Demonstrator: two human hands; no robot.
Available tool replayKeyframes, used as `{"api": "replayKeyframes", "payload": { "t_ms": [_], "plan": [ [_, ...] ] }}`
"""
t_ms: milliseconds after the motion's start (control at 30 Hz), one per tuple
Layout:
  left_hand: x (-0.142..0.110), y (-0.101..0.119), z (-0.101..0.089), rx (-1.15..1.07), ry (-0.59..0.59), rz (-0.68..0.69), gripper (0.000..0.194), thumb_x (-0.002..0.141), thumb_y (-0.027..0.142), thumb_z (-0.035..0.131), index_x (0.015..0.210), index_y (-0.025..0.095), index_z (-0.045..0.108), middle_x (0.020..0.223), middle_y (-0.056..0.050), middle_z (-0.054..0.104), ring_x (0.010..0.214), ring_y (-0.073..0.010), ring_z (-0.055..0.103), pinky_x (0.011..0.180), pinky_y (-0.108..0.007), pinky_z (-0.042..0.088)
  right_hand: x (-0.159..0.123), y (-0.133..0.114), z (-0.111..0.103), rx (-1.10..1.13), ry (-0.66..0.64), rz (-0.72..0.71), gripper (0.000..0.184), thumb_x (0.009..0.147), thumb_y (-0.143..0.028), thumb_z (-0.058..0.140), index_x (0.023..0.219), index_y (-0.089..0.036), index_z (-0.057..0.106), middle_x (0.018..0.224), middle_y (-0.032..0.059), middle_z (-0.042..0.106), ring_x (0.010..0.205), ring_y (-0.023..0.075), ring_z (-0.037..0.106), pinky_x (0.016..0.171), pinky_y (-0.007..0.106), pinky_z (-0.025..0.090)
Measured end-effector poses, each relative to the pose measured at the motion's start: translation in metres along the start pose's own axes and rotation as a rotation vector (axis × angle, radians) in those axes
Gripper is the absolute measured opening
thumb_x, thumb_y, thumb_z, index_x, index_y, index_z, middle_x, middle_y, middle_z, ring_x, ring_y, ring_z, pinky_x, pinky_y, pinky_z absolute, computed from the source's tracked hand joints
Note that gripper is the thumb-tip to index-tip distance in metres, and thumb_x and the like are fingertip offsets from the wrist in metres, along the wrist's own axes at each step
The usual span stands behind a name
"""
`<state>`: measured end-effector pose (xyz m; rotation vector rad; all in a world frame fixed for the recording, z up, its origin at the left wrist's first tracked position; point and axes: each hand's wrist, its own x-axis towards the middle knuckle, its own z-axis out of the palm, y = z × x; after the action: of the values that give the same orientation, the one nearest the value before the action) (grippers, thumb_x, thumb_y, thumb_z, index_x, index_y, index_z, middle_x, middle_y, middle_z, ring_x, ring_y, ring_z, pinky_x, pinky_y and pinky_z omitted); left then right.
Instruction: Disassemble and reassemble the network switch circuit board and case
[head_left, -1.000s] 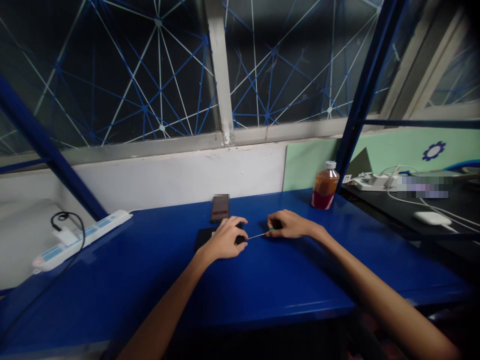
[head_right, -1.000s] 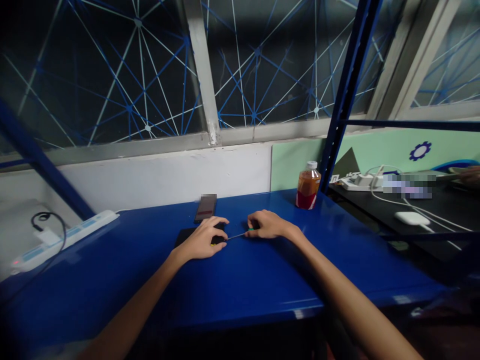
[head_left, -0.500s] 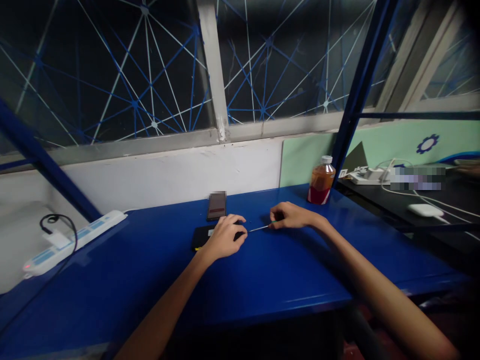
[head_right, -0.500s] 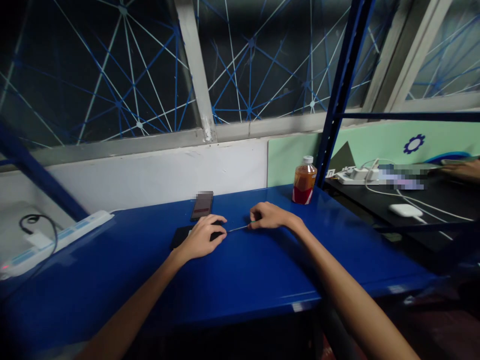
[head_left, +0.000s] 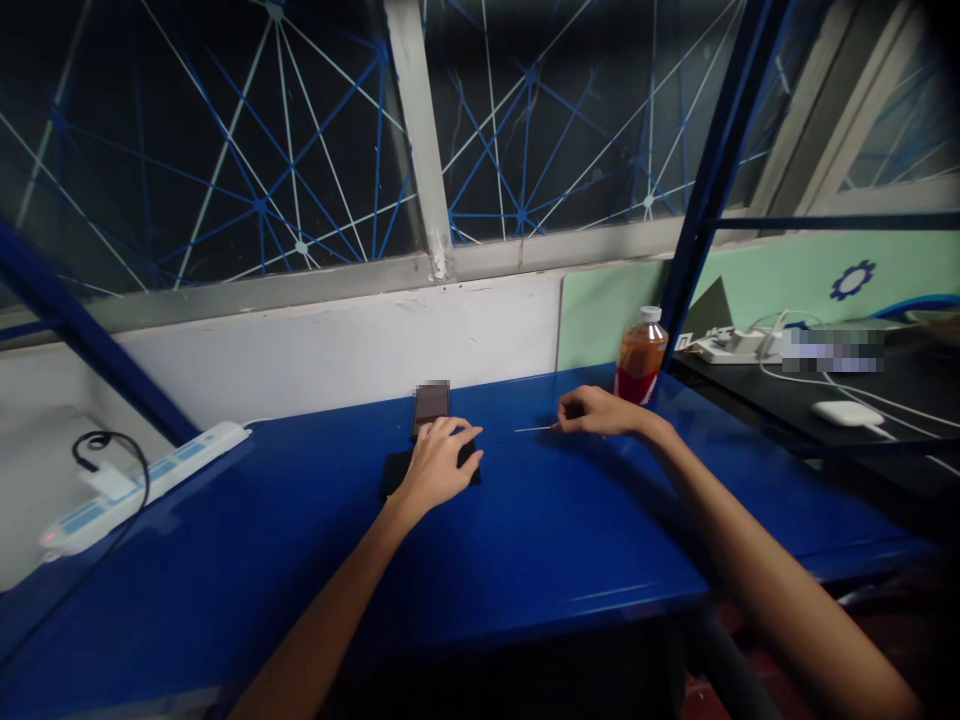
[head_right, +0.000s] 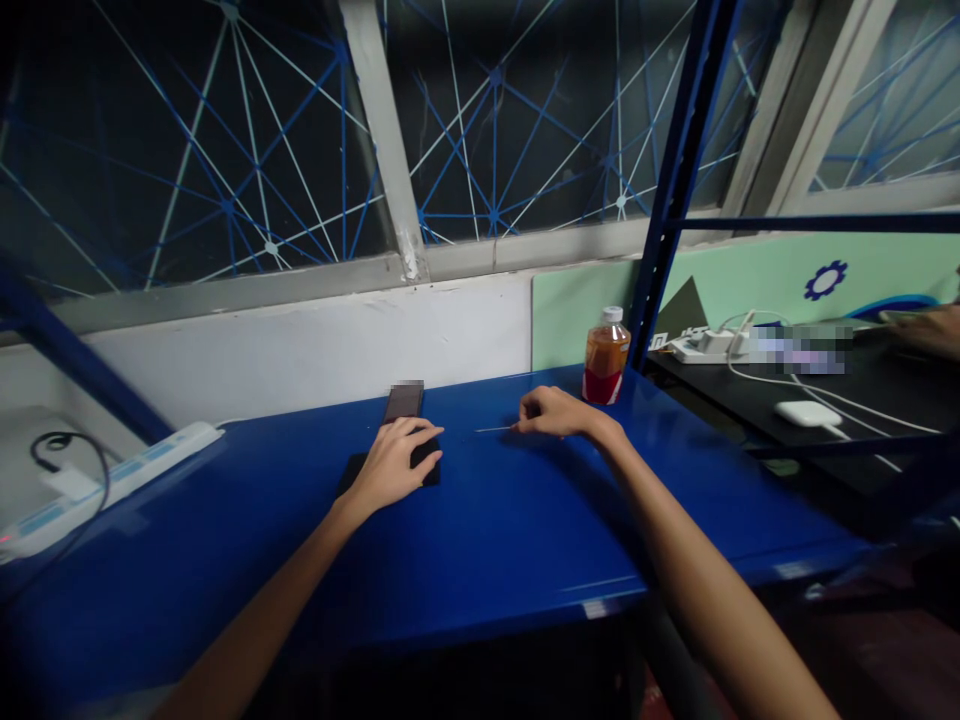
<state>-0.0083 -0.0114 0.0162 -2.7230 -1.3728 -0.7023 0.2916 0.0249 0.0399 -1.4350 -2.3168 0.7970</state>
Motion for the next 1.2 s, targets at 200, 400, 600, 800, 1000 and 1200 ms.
{"api": "replayKeyframes", "payload": {
  "t_ms": [200,400,600,800,1000,1200],
  "plan": [
    [-0.001,-0.002,-0.009,-0.024,-0.077,0.042,0.029,0.082,0.043,0.058,0.105,0.028,0.066,0.116,-0.005,0.056,0.109,-0.028,0.049,0.094,-0.047,0.037,0.001,-0.003,0.002,-0.048,-0.003,0.002,0.023,0.074,-0.038,0.059,0.071,-0.015,0.061,0.06,0.002,0.057,0.05,0.0104,0.048,0.044,0.023,0.034],
    [-0.004,-0.013,-0.017,0.028,-0.209,0.026,0.05,0.073,0.046,0.064,0.121,0.031,0.058,0.12,-0.007,0.056,0.108,-0.0322,0.05,0.092,-0.051,0.037,0.002,0.001,0.003,-0.025,-0.027,0.009,0.022,0.075,-0.037,0.058,0.072,-0.016,0.06,0.059,0.0019,0.058,0.047,0.0108,0.051,0.041,0.022,0.036],
    [-0.003,-0.022,-0.025,-0.03,-0.258,0.026,0.043,0.071,0.041,0.064,0.114,0.03,0.063,0.114,-0.007,0.06,0.102,-0.0297,0.055,0.083,-0.042,0.045,0.002,0.002,0.005,-0.006,-0.037,0.014,0.022,0.075,-0.036,0.057,0.073,-0.015,0.06,0.06,0.0024,0.059,0.046,0.0111,0.052,0.041,0.022,0.038],
    [-0.003,-0.024,-0.017,-0.069,-0.214,0.017,0.048,0.068,0.049,0.068,0.112,0.029,0.063,0.117,-0.006,0.061,0.105,-0.0297,0.054,0.086,-0.044,0.045,0.002,0.002,0.005,-0.007,-0.041,0.015,0.023,0.076,-0.038,0.057,0.072,-0.015,0.06,0.058,0.0024,0.057,0.046,0.0105,0.051,0.039,0.022,0.038],
    [0.0,-0.005,0.005,-0.018,-0.096,0.035,0.042,0.079,0.052,0.06,0.112,0.026,0.063,0.115,-0.007,0.061,0.106,-0.0275,0.053,0.09,-0.045,0.043,0.001,0.002,0.005,-0.016,-0.03,0.014,0.024,0.077,-0.038,0.057,0.071,-0.015,0.059,0.055,0.0016,0.056,0.044,0.0107,0.051,0.039,0.022,0.037],
    [0.001,0.004,0.011,0.038,-0.095,0.065,0.04,0.088,0.048,0.048,0.122,0.028,0.056,0.121,-0.008,0.056,0.112,-0.0284,0.048,0.091,-0.046,0.041,0.003,0.004,0.004,-0.067,-0.012,0.019,0.026,0.077,-0.04,0.058,0.069,-0.015,0.059,0.054,0.0021,0.057,0.044,0.0113,0.051,0.04,0.023,0.036]
  ]
}}
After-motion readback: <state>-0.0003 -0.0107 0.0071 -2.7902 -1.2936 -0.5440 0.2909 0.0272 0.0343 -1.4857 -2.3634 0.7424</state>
